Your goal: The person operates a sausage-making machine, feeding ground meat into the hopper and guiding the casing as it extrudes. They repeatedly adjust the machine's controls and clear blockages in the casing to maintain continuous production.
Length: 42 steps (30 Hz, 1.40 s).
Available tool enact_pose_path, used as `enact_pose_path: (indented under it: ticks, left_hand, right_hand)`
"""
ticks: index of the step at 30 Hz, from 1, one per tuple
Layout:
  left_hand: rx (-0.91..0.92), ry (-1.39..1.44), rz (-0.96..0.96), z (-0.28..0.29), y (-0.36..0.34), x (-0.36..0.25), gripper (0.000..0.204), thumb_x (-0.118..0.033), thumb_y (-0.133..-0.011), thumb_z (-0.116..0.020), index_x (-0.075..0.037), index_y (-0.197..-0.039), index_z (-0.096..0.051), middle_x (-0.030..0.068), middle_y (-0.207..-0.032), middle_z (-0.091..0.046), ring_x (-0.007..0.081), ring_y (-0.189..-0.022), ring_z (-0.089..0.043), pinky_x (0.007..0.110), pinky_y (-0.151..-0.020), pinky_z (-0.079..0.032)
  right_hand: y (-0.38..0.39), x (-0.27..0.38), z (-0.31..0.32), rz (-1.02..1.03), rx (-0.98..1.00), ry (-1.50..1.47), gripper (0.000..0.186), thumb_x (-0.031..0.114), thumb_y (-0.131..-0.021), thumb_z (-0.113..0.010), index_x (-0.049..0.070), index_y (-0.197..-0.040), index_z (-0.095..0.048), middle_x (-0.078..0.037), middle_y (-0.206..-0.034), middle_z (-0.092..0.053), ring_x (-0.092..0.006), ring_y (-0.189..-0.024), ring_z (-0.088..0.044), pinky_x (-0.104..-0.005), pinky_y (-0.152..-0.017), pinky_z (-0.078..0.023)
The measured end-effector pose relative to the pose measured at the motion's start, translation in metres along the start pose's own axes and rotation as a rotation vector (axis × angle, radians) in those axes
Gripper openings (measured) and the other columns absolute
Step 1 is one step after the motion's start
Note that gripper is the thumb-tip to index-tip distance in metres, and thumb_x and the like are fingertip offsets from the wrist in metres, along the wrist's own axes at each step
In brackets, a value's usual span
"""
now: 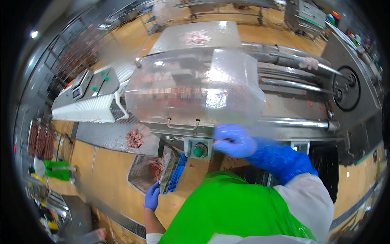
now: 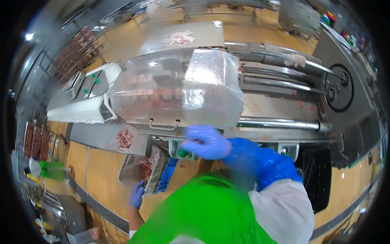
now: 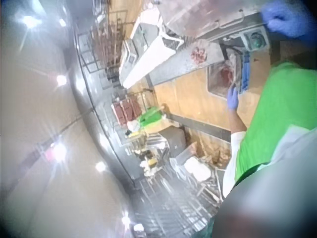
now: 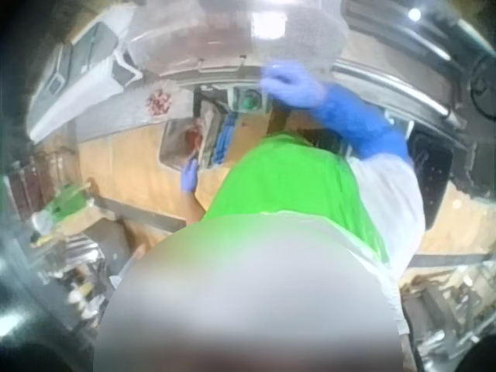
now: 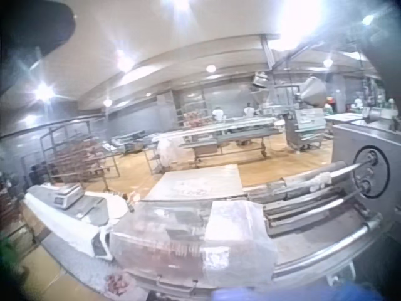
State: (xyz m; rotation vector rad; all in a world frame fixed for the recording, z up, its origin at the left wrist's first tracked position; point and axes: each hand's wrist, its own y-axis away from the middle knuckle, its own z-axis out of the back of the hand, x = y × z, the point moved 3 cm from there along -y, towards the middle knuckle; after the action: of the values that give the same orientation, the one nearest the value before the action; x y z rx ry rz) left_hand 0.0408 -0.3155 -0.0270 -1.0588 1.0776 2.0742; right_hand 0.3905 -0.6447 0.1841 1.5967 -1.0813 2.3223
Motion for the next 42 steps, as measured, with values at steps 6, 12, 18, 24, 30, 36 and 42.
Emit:
enact_pose_path:
  ticks: [6,12,18,24,30,36,42]
  left_hand:
    - [0.037,-0.123,-0.131,0.034,0.023,0.025,0.04,-0.009,-0.097,-0.055,0.003,-0.136,-0.055,0.017,-0.13,-0.062,0.024,-0.121,-0.058,0.034,-0.105,-0.043]
    - [-0.102,-0.11,0.15,0.124,0.067,0.173,0.037,-0.016,-0.097,-0.056,0.005,-0.127,-0.061,0.0145,-0.125,-0.065,0.0227,-0.113,-0.061,0.033,-0.1,-0.046]
    - [-0.19,-0.153,0.435,0.159,0.118,0.278,0.041,-0.025,-0.097,-0.053,0.003,-0.126,-0.061,0.0162,-0.123,-0.064,0.0249,-0.11,-0.061,0.034,-0.096,-0.048]
    - [-0.285,-0.163,0.481,0.159,0.129,0.266,0.047,-0.034,-0.097,-0.053,0.002,-0.126,-0.06,0.018,-0.119,-0.064,0.027,-0.104,-0.062,0.035,-0.092,-0.049]
    - [-0.433,-0.252,0.165,0.182,0.053,0.121,0.053,-0.043,-0.098,-0.052,0.001,-0.125,-0.06,0.0198,-0.115,-0.064,0.0291,-0.099,-0.062,0.036,-0.087,-0.051]
    - [-0.442,-0.017,-0.293,0.176,-0.054,-0.046,0.039,-0.026,-0.104,-0.046,-0.003,-0.133,-0.059,0.01,-0.131,-0.062,0.0189,-0.119,-0.058,0.035,-0.097,-0.046]
    - [-0.198,0.219,-0.722,0.034,-0.081,-0.271,0.041,-0.02,-0.1,-0.045,0.009,-0.125,-0.058,0.0204,-0.135,-0.057,0.0296,-0.128,-0.053,0.046,-0.105,-0.045]
  right_hand:
    - [-0.112,0.051,-0.182,0.587,0.166,-0.073,0.035,0.028,-0.089,-0.069,0.003,-0.068,-0.054,-0.014,-0.071,-0.048,-0.0338,-0.069,-0.054,-0.0444,-0.059,-0.042]
    - [-0.133,-0.109,-0.386,0.649,0.28,0.696,0.04,0.027,-0.092,-0.065,0.005,-0.125,-0.06,-0.017,-0.125,-0.059,-0.034,-0.113,-0.058,-0.0412,-0.09,-0.05]
    - [-0.114,-0.063,-0.281,0.372,0.474,0.319,0.035,0.026,-0.092,-0.065,0.007,-0.121,-0.065,-0.015,-0.124,-0.062,-0.0322,-0.112,-0.06,-0.0423,-0.092,-0.051]
    - [-0.049,0.037,0.039,0.414,-0.956,0.543,0.018,0.022,-0.097,-0.06,0.006,-0.105,-0.063,-0.006,-0.098,-0.065,-0.0179,-0.093,-0.062,-0.0326,-0.089,-0.049]
    - [0.085,-0.017,0.372,0.138,-1.816,-0.616,0.053,0.056,-0.097,-0.045,0.011,-0.123,-0.052,-0.01,-0.107,-0.062,-0.0312,-0.1,-0.059,-0.051,-0.094,-0.045]
    - [0.009,-0.041,0.396,-1.071,-0.677,2.079,0.036,0.045,-0.1,-0.043,0.014,-0.102,-0.061,-0.011,-0.102,-0.061,-0.0261,-0.1,-0.059,-0.0438,-0.098,-0.043]
    - [-0.013,-0.147,0.434,-1.918,0.033,3.365,0.029,0.038,-0.102,-0.044,0.016,-0.083,-0.052,0.0,-0.08,-0.054,-0.0223,-0.077,-0.054,-0.0434,-0.085,-0.047]
